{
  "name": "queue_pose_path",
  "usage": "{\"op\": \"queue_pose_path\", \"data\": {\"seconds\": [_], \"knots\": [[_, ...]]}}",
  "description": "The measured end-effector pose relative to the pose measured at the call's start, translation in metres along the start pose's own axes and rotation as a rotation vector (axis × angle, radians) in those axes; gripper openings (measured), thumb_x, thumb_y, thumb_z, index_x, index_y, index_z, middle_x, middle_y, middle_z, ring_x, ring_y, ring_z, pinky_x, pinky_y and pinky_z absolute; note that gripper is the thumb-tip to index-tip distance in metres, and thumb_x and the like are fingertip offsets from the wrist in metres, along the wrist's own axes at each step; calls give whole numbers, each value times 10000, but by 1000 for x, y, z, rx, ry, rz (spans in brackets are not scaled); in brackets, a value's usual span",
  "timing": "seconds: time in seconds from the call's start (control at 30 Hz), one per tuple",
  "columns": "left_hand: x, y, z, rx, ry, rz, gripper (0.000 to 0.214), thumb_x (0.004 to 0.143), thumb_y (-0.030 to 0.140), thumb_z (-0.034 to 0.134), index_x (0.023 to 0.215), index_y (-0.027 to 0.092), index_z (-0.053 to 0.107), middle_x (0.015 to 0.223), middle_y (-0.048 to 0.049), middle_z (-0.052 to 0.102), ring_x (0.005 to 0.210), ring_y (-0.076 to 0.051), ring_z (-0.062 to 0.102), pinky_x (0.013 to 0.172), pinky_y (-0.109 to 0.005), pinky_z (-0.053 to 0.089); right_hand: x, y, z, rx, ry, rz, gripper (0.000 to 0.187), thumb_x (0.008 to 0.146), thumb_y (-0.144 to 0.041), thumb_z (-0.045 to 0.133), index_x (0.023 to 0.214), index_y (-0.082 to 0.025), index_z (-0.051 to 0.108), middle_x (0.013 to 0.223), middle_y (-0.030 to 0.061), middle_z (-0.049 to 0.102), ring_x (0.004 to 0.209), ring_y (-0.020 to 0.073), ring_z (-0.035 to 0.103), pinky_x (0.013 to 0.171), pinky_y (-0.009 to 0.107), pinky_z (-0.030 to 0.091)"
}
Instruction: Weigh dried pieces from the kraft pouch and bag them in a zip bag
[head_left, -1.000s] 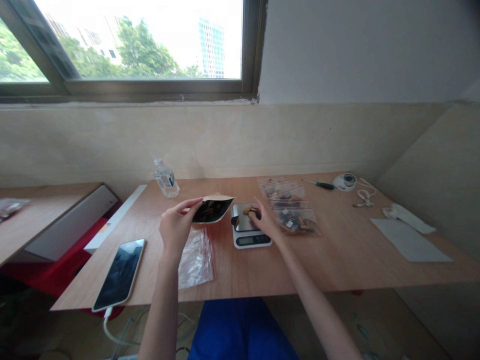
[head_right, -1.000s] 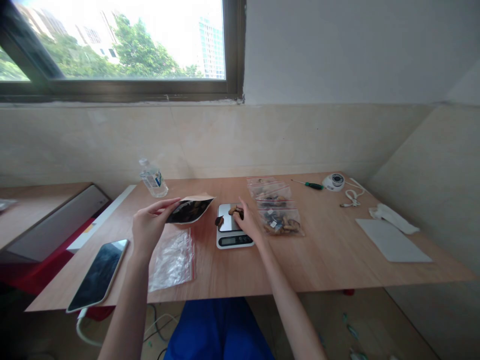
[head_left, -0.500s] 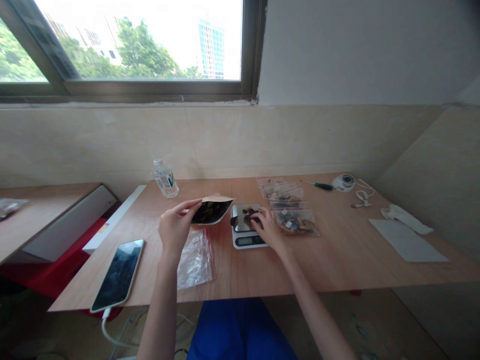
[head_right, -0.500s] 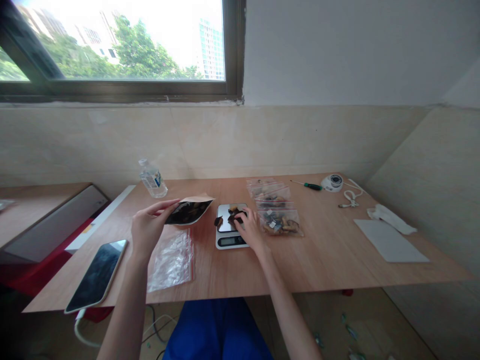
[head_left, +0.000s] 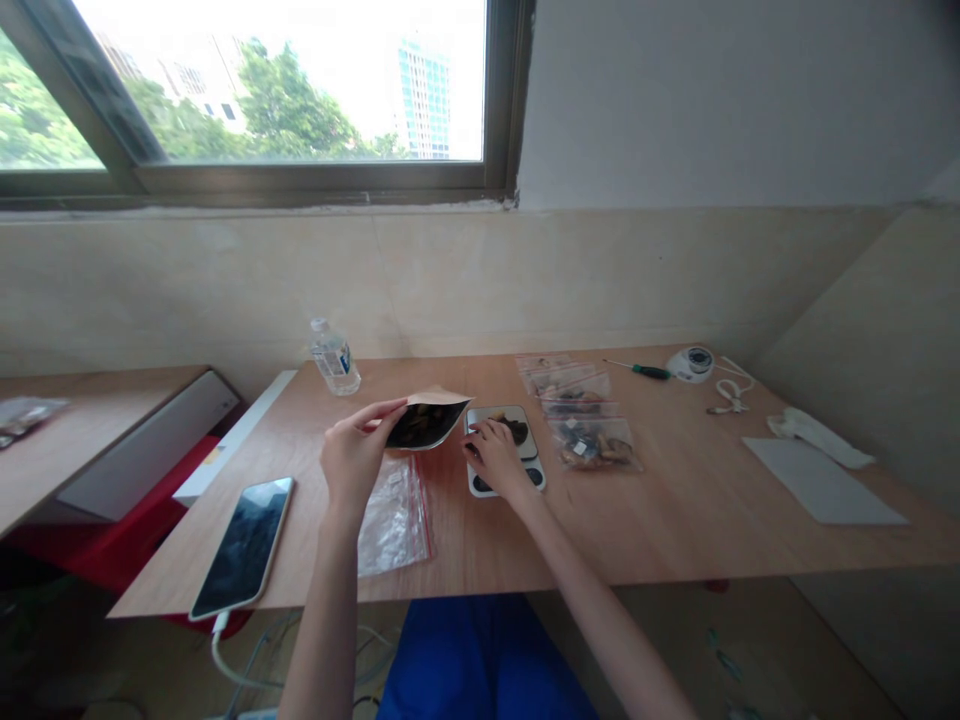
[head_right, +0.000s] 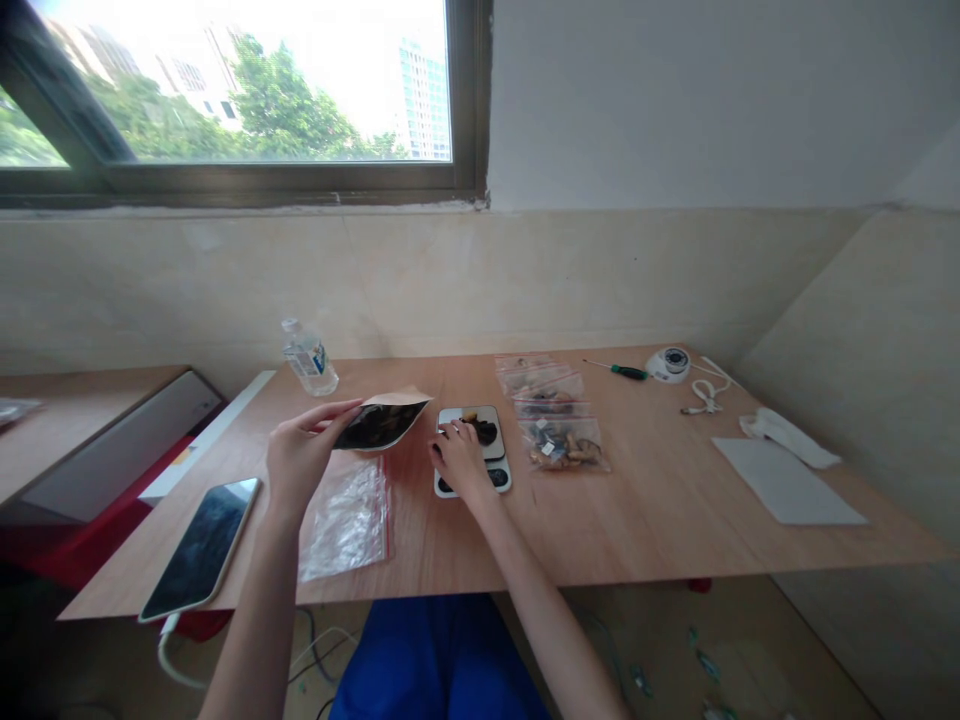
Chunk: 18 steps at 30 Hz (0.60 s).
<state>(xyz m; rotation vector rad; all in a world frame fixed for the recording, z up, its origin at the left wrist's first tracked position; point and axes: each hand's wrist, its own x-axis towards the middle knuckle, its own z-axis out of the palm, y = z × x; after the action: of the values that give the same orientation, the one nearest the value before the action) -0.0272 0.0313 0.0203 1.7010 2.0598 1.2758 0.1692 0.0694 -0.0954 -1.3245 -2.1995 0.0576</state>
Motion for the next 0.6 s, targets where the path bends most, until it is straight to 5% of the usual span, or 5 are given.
{"op": "queue_pose_path", "data": {"seconds": [0.17, 0.3, 0.4, 0.5, 0.6], "knots": [[-1, -1, 0, -10, -3, 3, 264, 759, 504, 583, 910, 347, 733, 670, 37, 707, 679, -155, 656, 574, -216, 398, 1, 11, -2, 27, 27, 42, 146, 864, -167, 506, 917, -193, 640, 1005, 73, 649, 1065, 234, 501, 938, 422, 329], [-1, -3, 3, -21, -14, 12, 282, 755, 508, 586, 920, 334, 735, 668, 24, 713, 671, -164, 658, 570, -219, 403, -2, -3, -22, 214, 258, 24, 205, 871, -125, 432, 938, -177, 618, 1001, 88, 613, 981, 200, 533, 876, 362, 395], [-3, -4, 4, -54, -37, 23, 279, 758, 494, 589, 922, 322, 735, 693, 19, 725, 665, -166, 661, 573, -219, 414, -2, -30, -43, 314, 409, -124, 245, 858, -88, 372, 877, -169, 603, 863, 71, 599, 891, 182, 544, 813, 314, 440], [-5, -2, 5, -82, -50, 45, 250, 759, 464, 602, 912, 319, 736, 763, 22, 741, 660, -160, 662, 590, -220, 429, 3, -56, -57, 238, 294, -324, 242, 836, -77, 386, 886, -157, 609, 883, 78, 617, 890, 188, 554, 810, 303, 462], [-9, 0, 7, -83, -53, 59, 220, 760, 435, 612, 895, 318, 740, 835, 22, 746, 656, -155, 661, 604, -224, 440, 14, -71, -63, 102, 35, -287, 273, 842, -56, 387, 974, -121, 617, 977, 107, 640, 975, 207, 562, 852, 307, 465]]}}
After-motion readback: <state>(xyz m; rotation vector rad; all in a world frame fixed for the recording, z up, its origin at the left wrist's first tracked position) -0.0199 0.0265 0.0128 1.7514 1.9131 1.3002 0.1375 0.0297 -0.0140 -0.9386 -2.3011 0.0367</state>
